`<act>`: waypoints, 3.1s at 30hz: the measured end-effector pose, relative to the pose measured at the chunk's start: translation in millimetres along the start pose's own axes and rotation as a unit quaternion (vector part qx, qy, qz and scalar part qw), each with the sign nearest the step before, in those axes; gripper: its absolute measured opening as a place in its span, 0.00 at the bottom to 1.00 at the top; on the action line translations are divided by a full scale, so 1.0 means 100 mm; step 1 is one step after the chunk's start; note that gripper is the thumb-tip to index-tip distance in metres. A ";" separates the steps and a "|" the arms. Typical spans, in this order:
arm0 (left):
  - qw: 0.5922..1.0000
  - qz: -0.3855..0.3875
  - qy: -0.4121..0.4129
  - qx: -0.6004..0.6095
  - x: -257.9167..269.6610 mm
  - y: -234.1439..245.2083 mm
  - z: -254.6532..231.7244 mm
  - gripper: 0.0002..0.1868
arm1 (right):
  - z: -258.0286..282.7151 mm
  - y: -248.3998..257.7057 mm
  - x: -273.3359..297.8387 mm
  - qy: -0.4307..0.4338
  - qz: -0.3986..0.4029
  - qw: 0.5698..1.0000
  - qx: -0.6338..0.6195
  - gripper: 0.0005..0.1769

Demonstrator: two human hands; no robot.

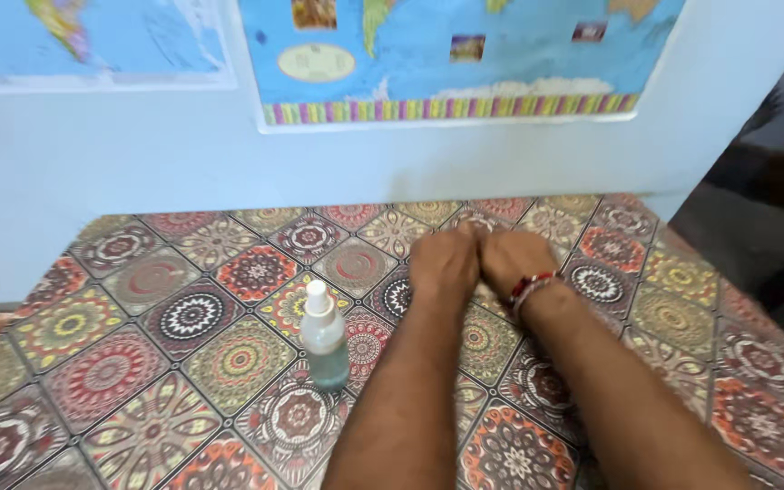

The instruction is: The person wipes a patterned table surface with a cloth. They spray liquid from a bottle onto the table and continue wiping the surface with the cloth.

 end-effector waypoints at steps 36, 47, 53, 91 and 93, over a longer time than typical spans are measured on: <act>0.893 -0.084 -0.406 0.175 3.06 1.02 -1.26 0.17 | -0.65 0.65 2.86 0.115 0.004 0.656 -0.746 0.27; 0.843 -0.106 -0.507 0.145 3.30 0.89 -1.22 0.10 | -0.25 0.68 2.87 0.171 -0.068 0.860 -0.477 0.27; 0.860 -0.109 -0.478 0.141 2.80 0.74 -1.18 0.06 | -0.31 0.66 2.41 0.164 -0.094 0.869 -0.457 0.29; 0.954 -0.034 -0.273 0.121 0.96 0.01 -0.79 0.38 | -1.62 -0.72 -1.88 0.031 -0.309 0.801 -0.512 0.21; 0.956 -0.040 -0.267 0.117 0.98 0.03 -0.78 0.37 | -1.34 -0.72 -1.90 0.023 -0.174 0.748 -0.640 0.26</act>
Point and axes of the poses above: each hand's wrist, its own x-axis away from the middle knuckle, its own y-axis out of the back of the hand, z = x × y, the point moved 5 cm from there along -x, towards the middle knuckle, and after that the axes turned 13 degrees about -y, right-handed, at the moved point
